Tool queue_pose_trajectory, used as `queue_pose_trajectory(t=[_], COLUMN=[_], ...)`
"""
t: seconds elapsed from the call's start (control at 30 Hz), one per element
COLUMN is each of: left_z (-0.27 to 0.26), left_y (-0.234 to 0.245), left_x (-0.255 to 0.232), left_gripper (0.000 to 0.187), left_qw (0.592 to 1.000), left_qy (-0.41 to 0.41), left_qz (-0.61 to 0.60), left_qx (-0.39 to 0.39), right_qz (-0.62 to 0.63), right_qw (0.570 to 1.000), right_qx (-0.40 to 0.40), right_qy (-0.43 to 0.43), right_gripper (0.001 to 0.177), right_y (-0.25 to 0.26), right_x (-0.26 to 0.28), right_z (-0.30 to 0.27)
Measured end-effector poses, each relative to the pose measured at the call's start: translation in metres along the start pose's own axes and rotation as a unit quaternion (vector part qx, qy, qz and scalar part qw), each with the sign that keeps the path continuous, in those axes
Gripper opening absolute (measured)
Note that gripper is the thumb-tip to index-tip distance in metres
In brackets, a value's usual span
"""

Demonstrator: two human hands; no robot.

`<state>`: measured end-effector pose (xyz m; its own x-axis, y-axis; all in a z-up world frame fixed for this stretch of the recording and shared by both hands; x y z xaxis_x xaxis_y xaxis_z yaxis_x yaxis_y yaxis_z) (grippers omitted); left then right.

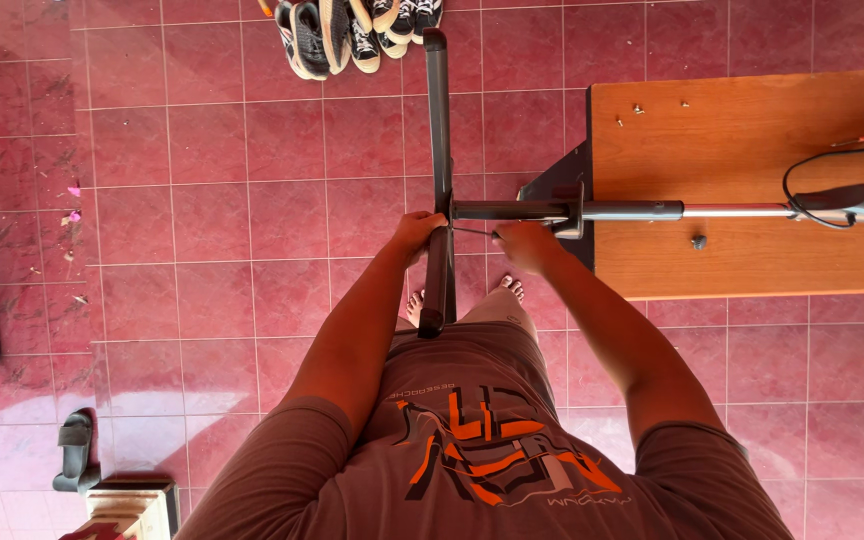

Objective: The person uses a screwdriver to loosen and remove screws from the joints of an electric fan's stand. They detach the vertical pole from the base and place the separated components on a nearby wooden table.

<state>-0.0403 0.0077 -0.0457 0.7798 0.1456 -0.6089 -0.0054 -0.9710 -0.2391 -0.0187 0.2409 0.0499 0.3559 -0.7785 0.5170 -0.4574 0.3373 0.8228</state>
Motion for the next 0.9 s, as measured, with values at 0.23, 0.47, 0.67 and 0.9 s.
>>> queue_pose_trajectory(t=[0.23, 0.47, 0.67, 0.9], left_z=[0.003, 0.003, -0.002, -0.003], left_y=[0.001, 0.001, -0.003, -0.002], left_x=[0.002, -0.001, -0.004, -0.003], left_gripper=[0.020, 0.022, 0.023, 0.022], left_qw=[1.000, 1.000, 1.000, 1.000], left_qy=[-0.005, -0.004, -0.001, -0.003], left_qz=[-0.008, -0.013, -0.006, -0.007], left_qx=[-0.004, 0.002, 0.006, -0.002], right_qz=[-0.082, 0.031, 0.247, -0.189], right_qw=[0.986, 0.997, 0.922, 0.968], right_qx=[-0.143, 0.015, 0.208, -0.154], right_qy=[-0.018, -0.066, -0.211, 0.057], right_gripper=[0.022, 0.021, 0.023, 0.022], right_y=[0.022, 0.014, -0.027, -0.013], right_x=[0.036, 0.011, -0.020, 0.012], right_z=[-0.016, 0.003, 0.000, -0.022])
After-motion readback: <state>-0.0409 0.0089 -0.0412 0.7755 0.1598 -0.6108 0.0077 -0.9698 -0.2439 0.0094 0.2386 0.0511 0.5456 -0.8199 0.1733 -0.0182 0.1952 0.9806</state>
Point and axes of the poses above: each hand's wrist, its own z-axis towards the middle knuckle, its own y-axis out of the back of the hand, x = y × z, the point moved 6 cm from there along z, towards the middle knuckle, and after that the axes turned 1 degree about -z, right-handed, at the moved point
